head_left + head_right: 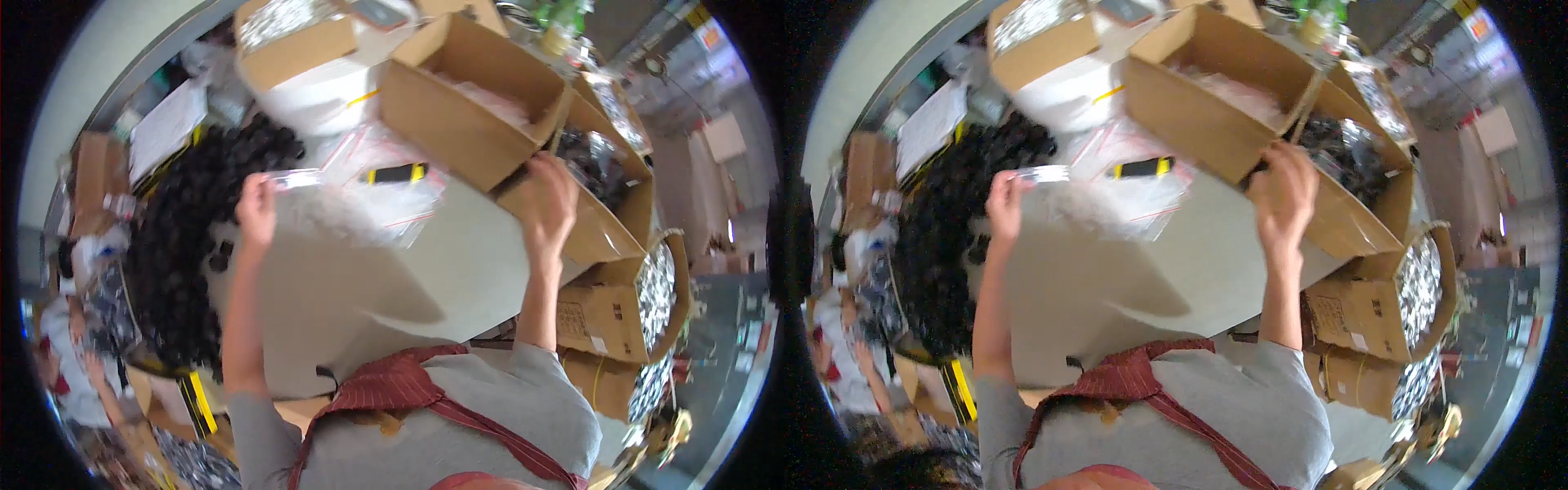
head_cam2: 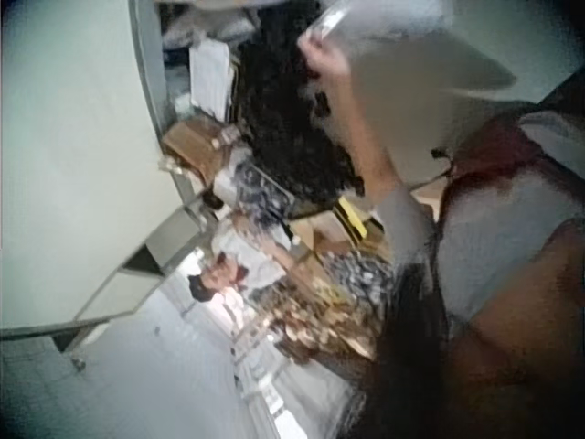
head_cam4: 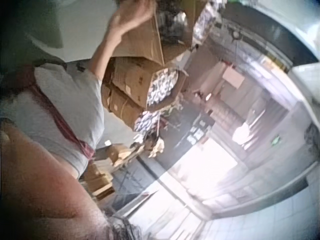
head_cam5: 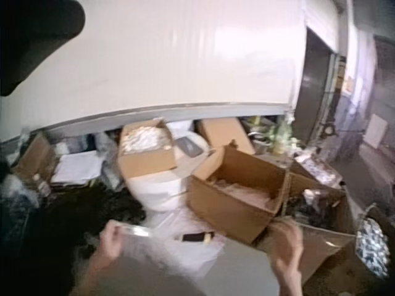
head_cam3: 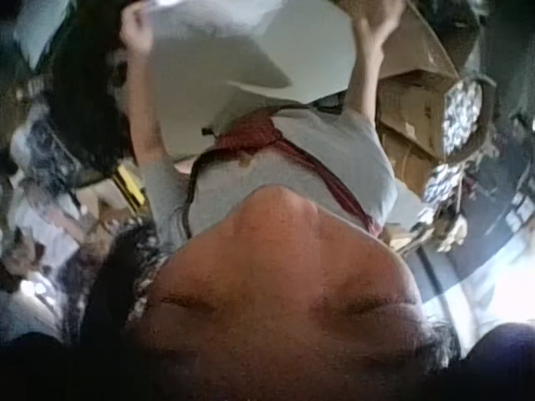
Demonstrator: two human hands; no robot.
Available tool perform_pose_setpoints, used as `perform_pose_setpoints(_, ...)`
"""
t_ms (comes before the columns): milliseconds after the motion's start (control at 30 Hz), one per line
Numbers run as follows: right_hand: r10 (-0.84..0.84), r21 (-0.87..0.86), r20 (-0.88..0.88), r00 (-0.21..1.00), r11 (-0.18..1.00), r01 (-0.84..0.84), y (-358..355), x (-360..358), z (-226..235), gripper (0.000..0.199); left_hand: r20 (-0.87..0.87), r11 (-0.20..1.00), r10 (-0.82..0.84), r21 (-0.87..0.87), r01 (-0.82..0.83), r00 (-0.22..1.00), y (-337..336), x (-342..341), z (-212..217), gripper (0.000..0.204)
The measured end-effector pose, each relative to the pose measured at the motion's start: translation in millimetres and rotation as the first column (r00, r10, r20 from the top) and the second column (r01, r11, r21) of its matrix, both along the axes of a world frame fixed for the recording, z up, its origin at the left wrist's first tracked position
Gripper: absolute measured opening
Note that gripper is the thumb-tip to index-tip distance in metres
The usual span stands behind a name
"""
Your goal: The person places black plastic caster wheels into small clear bags, often putting two wheels in each bag, and luego seals the bags.
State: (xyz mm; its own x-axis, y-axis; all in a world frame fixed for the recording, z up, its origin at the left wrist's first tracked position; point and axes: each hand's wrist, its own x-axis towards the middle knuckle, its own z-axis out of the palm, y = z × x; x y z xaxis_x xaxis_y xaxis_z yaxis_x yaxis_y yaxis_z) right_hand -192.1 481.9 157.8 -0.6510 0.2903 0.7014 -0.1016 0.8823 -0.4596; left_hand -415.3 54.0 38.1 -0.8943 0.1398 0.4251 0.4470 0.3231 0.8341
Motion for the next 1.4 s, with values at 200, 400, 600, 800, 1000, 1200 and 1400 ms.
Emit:
perform_pose_setpoints(200, 0.821, -0.631, 0.141, 0.553, 0.505, -0.589, -143.5, -52.6, -23.9, 0.053, 0.328, 0.99, -0.122, 0.107, 0.091, 0.937, 47.1, 127.6, 79.2, 0.009)
perform_pose_setpoints(400, 0.986, -0.934, 0.167, -0.017, 0.152, -0.323, -190.3, -65.6, -35.6, 0.026, 0.542, 0.988, -0.089, 0.155, 0.005, 0.835, 9.6, 185.9, 102.3, 0.013)
perform_pose_setpoints(600, 0.943, -0.983, 0.124, -0.308, 0.074, -0.17, -218.4, -57.8, -36.8, 0.014, 0.689, 1.0, 0.02, -0.003, -0.025, 0.724, -26.5, 213.2, 100.7, 0.022)
perform_pose_setpoints(800, 0.897, -0.973, 0.224, -0.381, 0.181, -0.144, -241.6, -39.6, -42.4, 0.01, -0.111, 0.779, 0.386, -0.493, -0.387, 0.916, -42.5, 248.9, 72.0, 0.018)
perform_pose_setpoints(1000, 0.936, -0.925, 0.243, -0.255, 0.145, -0.35, -255.7, -1.7, -79.1, 0.01, 0.159, 0.736, 0.485, -0.605, -0.304, 0.86, -7.8, 305.1, 97.6, 0.025)
perform_pose_setpoints(1200, 0.903, -0.999, 0.033, -0.428, 0.015, -0.044, -255.8, 10.8, -61.0, 0.013, 0.7, 0.965, -0.036, 0.21, -0.157, 0.713, -10.1, 335.4, 64.3, 0.035)
perform_pose_setpoints(1400, 0.955, -0.999, -0.008, -0.297, -0.022, -0.046, -261.6, 20.0, -66.1, 0.018, 0.586, 0.909, 0.167, 0.22, -0.354, 0.793, 4.5, 352.7, 55.7, 0.027)
